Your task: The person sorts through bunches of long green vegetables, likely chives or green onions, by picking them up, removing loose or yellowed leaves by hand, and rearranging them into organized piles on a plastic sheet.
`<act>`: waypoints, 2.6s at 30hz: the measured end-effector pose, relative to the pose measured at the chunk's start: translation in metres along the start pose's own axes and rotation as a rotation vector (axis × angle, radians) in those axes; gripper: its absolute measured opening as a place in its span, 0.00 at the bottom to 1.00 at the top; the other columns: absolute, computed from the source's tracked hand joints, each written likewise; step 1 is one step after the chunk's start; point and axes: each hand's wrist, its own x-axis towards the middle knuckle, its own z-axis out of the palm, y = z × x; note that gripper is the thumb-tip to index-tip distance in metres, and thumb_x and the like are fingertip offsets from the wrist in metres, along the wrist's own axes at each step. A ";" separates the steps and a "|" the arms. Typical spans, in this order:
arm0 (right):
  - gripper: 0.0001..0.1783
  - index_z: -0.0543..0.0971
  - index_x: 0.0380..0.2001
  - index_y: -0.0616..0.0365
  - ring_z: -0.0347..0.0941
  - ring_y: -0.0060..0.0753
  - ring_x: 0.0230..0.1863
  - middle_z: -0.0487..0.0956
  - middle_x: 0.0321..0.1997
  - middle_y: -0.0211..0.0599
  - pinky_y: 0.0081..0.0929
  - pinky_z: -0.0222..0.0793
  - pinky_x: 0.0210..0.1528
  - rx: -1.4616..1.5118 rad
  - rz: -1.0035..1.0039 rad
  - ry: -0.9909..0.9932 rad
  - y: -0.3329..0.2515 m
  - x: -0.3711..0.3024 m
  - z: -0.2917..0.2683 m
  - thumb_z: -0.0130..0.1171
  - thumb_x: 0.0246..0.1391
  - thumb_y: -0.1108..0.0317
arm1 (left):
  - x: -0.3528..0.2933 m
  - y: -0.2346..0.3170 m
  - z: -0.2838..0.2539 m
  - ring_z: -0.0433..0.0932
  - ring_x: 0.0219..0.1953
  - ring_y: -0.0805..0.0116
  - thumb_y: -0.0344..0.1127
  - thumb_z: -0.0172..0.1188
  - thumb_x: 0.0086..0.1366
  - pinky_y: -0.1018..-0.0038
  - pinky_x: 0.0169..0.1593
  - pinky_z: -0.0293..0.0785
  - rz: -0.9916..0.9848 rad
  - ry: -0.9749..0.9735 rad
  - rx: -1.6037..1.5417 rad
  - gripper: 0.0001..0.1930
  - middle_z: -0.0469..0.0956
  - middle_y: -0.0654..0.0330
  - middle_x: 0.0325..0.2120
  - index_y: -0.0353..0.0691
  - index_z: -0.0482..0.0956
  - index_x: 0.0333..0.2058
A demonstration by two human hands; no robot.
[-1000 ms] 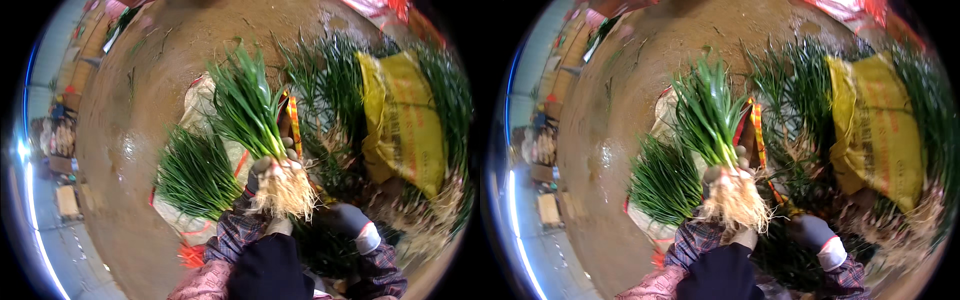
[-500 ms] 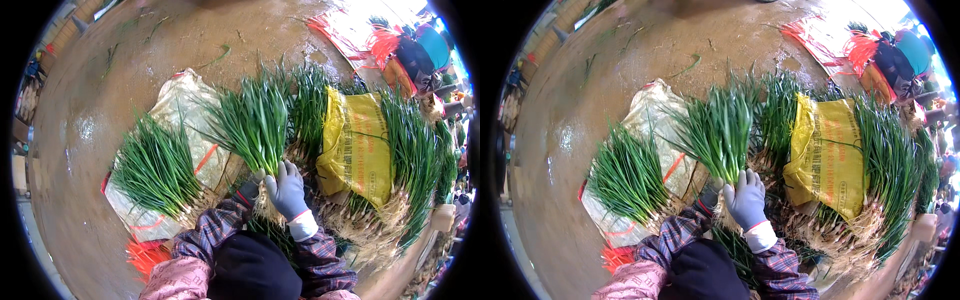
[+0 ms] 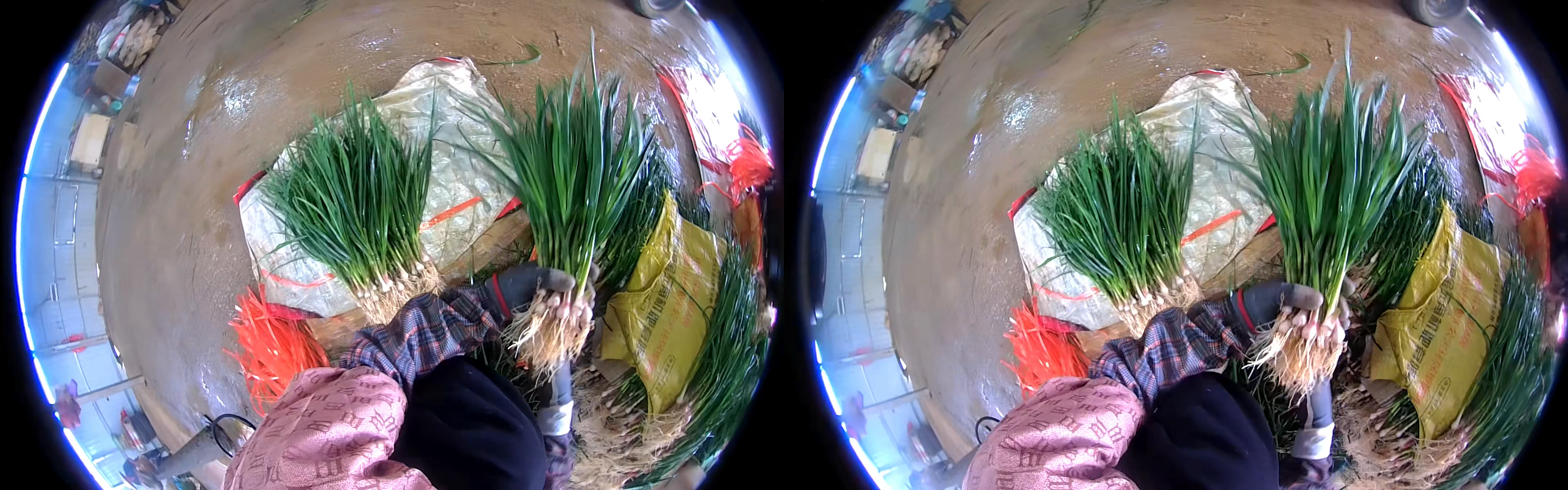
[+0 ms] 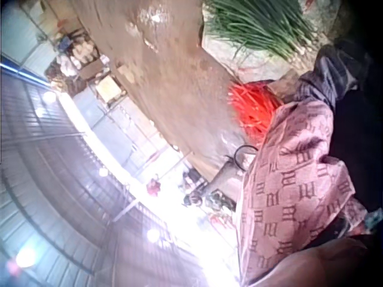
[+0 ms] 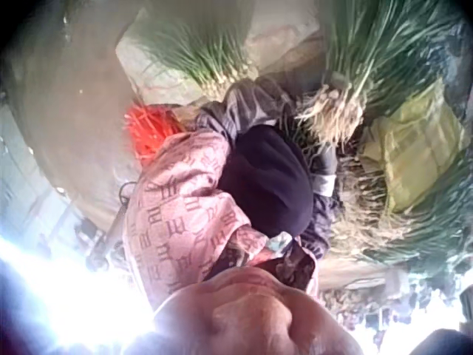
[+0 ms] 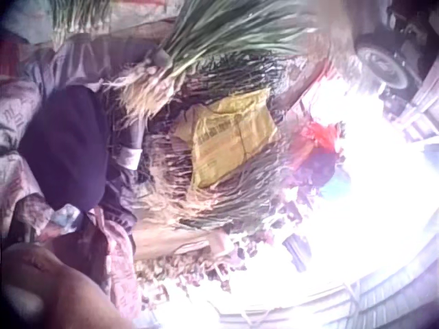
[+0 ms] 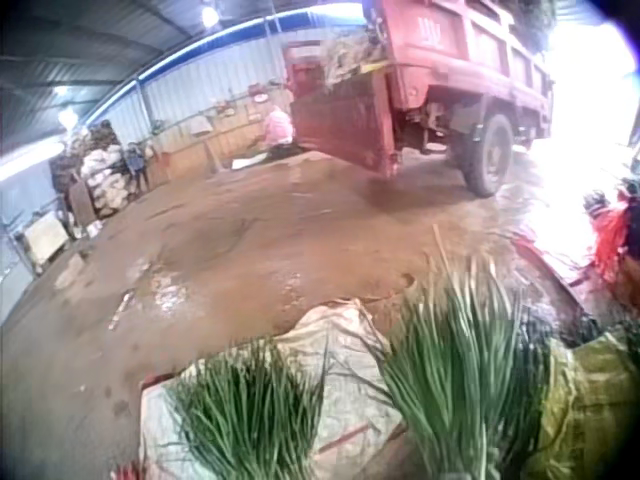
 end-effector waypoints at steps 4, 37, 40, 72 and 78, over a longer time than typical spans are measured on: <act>0.08 0.79 0.34 0.60 0.73 0.28 0.20 0.77 0.23 0.36 0.23 0.66 0.23 1.001 0.727 -0.028 0.003 -0.043 0.035 0.52 0.53 0.72 | 0.011 0.056 0.016 0.81 0.37 0.60 0.36 0.64 0.57 0.70 0.39 0.81 0.111 -0.070 0.350 0.30 0.79 0.47 0.43 0.33 0.67 0.57; 0.29 0.68 0.59 0.55 0.75 0.58 0.47 0.75 0.51 0.51 0.47 0.73 0.48 0.501 -0.216 -0.051 -0.167 0.205 0.072 0.54 0.52 0.65 | -0.236 0.029 -0.131 0.77 0.32 0.71 0.45 0.57 0.68 0.76 0.38 0.74 0.318 1.268 0.316 0.14 0.80 0.62 0.32 0.39 0.79 0.39; 0.29 0.68 0.58 0.54 0.76 0.56 0.46 0.75 0.50 0.49 0.47 0.73 0.47 0.392 -0.234 -0.071 -0.172 0.208 0.068 0.55 0.50 0.66 | -0.237 0.023 -0.103 0.78 0.37 0.70 0.44 0.55 0.68 0.75 0.43 0.74 0.448 1.345 0.296 0.14 0.79 0.60 0.34 0.38 0.77 0.41; 0.13 0.80 0.37 0.55 0.80 0.51 0.37 0.82 0.33 0.45 0.42 0.76 0.40 0.125 -0.319 -0.228 -0.323 0.388 0.059 0.59 0.54 0.59 | -0.258 0.039 -0.113 0.51 0.70 0.51 0.54 0.55 0.58 0.41 0.70 0.37 -0.274 0.968 2.327 0.28 0.62 0.51 0.62 0.43 0.73 0.53; 0.11 0.80 0.32 0.57 0.79 0.48 0.33 0.81 0.28 0.45 0.41 0.74 0.37 0.238 -0.168 -0.225 -0.318 0.388 0.059 0.59 0.50 0.61 | -0.262 0.049 -0.108 0.54 0.69 0.51 0.54 0.56 0.59 0.39 0.67 0.46 -0.198 0.924 2.301 0.28 0.65 0.51 0.60 0.45 0.73 0.55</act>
